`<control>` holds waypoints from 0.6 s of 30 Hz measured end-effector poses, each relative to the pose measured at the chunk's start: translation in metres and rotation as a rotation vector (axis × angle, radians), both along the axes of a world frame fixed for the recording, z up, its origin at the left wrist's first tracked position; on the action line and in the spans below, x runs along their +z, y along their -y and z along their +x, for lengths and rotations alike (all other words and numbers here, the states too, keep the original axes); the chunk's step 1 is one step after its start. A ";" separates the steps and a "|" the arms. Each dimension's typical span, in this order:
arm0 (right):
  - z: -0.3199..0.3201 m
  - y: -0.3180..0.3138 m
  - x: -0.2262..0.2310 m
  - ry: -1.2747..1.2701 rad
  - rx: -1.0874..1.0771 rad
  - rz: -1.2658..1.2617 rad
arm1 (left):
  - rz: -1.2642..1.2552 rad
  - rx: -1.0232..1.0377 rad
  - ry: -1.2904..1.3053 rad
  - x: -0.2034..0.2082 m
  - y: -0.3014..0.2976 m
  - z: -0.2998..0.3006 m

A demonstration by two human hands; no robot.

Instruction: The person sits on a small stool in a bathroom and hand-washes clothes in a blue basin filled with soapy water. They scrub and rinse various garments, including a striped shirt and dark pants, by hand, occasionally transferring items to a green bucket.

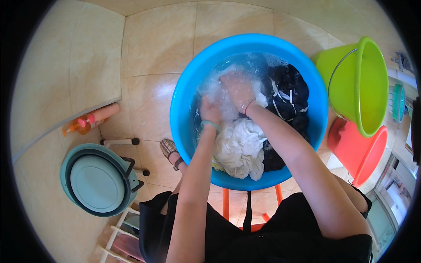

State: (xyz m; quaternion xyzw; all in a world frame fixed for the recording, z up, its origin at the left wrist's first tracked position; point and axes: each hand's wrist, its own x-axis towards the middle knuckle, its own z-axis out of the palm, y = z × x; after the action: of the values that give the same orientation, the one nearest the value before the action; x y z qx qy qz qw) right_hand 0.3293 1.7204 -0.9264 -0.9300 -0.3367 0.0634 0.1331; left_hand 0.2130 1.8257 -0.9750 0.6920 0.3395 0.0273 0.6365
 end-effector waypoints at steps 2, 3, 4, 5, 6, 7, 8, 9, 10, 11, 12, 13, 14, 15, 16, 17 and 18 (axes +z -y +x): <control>0.016 0.008 0.021 -0.123 -0.060 0.063 | -0.480 0.344 0.110 0.041 0.029 0.022; 0.020 0.020 0.035 -0.104 -0.035 0.141 | -0.731 0.507 0.164 0.065 0.042 0.039; 0.007 0.024 0.056 -0.094 0.014 0.237 | -0.905 0.480 0.140 0.075 0.038 0.042; -0.009 0.030 0.077 -0.089 0.063 0.324 | -1.084 0.453 0.109 0.082 0.032 0.041; -0.025 0.034 0.095 -0.114 0.167 0.329 | -1.249 0.433 0.076 0.090 0.027 0.036; -0.041 0.039 0.112 -0.135 0.267 0.333 | -1.323 0.364 0.193 0.103 0.029 0.032; -0.055 0.047 0.131 -0.147 0.340 0.352 | -1.349 0.201 0.218 0.123 0.028 0.032; -0.071 0.050 0.145 -0.202 0.426 0.387 | -1.576 0.044 0.235 0.100 0.014 0.019; -0.084 0.058 0.154 -0.176 0.479 0.368 | -1.562 0.025 0.239 0.106 0.023 0.013; -0.094 0.061 0.161 -0.177 0.454 0.417 | -1.558 0.038 0.226 0.112 0.031 0.011; -0.100 0.059 0.166 -0.174 0.427 0.468 | -1.552 0.052 0.213 0.120 0.040 0.009; -0.101 0.057 0.167 -0.165 0.398 0.513 | -1.549 0.067 0.205 0.125 0.047 0.008; -0.101 0.055 0.168 -0.155 0.369 0.557 | -1.543 0.083 0.208 0.130 0.054 0.007; -0.102 0.052 0.169 -0.150 0.350 0.609 | -1.526 0.103 0.214 0.136 0.055 0.004; -0.102 0.051 0.170 -0.155 0.327 0.623 | -1.508 0.120 0.218 0.139 0.056 0.002; -0.101 0.051 0.171 -0.161 0.304 0.636 | -1.489 0.144 0.226 0.140 0.058 0.000; -0.099 0.051 0.171 -0.165 0.277 0.648 | -1.473 0.159 0.228 0.139 0.062 -0.001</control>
State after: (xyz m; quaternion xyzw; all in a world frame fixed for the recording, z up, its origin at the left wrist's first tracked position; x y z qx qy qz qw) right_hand 0.2299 1.6689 -0.7549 -0.7767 -0.4504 0.0455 0.4380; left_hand 0.2119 1.7641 -0.8358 0.0532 0.2507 -0.0894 0.9625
